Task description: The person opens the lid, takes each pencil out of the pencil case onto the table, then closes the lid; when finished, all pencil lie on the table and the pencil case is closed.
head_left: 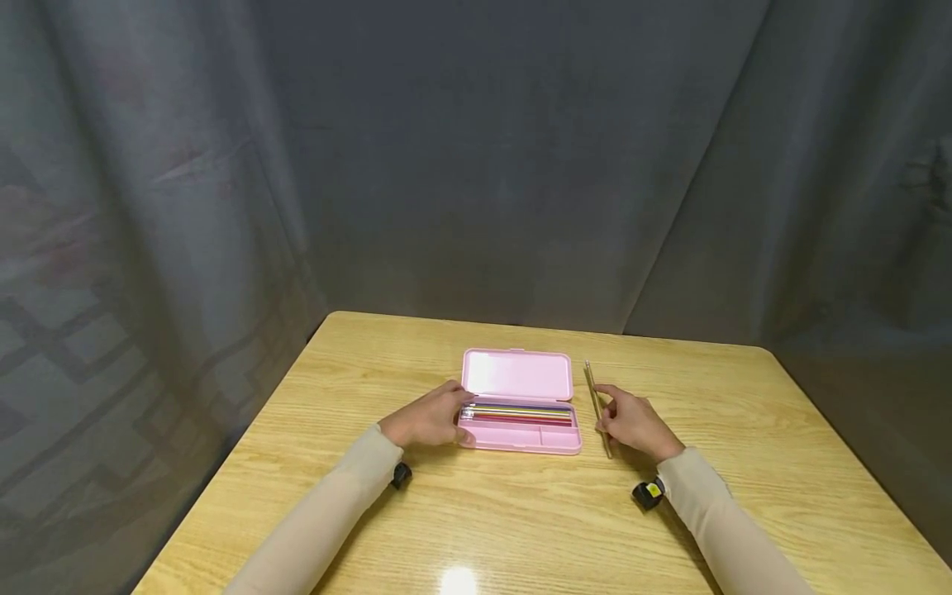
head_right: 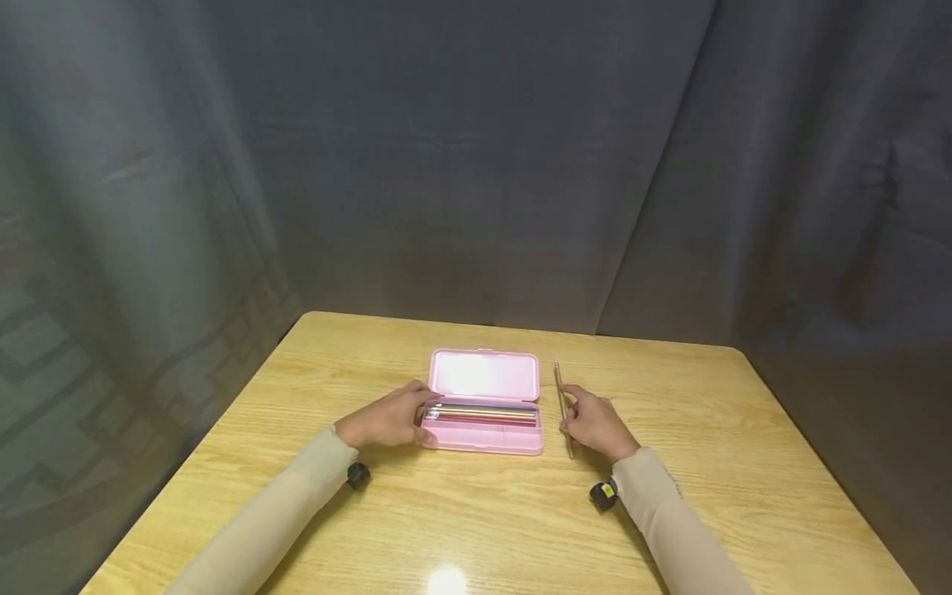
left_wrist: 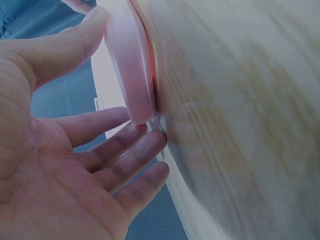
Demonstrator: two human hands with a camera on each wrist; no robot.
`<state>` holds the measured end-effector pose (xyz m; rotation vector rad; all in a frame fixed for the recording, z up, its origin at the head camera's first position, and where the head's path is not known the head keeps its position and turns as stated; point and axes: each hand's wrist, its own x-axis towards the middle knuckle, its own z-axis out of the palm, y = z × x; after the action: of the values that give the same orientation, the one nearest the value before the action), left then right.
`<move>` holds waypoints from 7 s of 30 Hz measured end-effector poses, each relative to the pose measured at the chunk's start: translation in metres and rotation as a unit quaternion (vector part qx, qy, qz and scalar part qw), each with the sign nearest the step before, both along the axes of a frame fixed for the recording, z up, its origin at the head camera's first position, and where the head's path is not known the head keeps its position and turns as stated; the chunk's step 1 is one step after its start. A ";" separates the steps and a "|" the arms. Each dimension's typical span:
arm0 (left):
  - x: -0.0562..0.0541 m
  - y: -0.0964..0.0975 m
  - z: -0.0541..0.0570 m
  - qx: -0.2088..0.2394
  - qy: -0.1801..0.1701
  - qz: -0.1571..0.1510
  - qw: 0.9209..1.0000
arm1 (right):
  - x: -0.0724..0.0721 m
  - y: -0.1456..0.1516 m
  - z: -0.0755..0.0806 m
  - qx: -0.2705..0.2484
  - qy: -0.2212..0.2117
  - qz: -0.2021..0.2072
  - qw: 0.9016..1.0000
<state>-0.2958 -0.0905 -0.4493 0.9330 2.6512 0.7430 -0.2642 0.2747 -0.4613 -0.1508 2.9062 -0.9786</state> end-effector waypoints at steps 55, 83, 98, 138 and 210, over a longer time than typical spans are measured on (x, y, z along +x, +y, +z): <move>-0.001 0.002 0.000 -0.001 0.004 -0.003 1.000 | -0.001 0.005 0.018 0.025 0.148 -0.059 0.987; -0.001 0.003 0.000 0.000 0.008 -0.002 1.000 | -0.022 -0.040 0.026 -0.103 0.249 -0.016 0.963; 0.000 0.005 0.000 -0.005 0.008 0.002 1.000 | -0.023 -0.074 0.029 -0.123 0.214 0.031 0.969; -0.004 0.005 0.000 -0.007 0.018 0.006 1.000 | -0.020 -0.117 0.003 -0.045 0.154 0.131 0.978; -0.002 0.003 -0.002 -0.001 0.007 -0.005 1.000 | -0.021 -0.048 0.047 -0.054 0.224 0.019 0.973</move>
<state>-0.2979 -0.0876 -0.4515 0.9528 2.6579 0.7335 -0.2853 0.2266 -0.4142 -0.4911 3.2260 -1.2384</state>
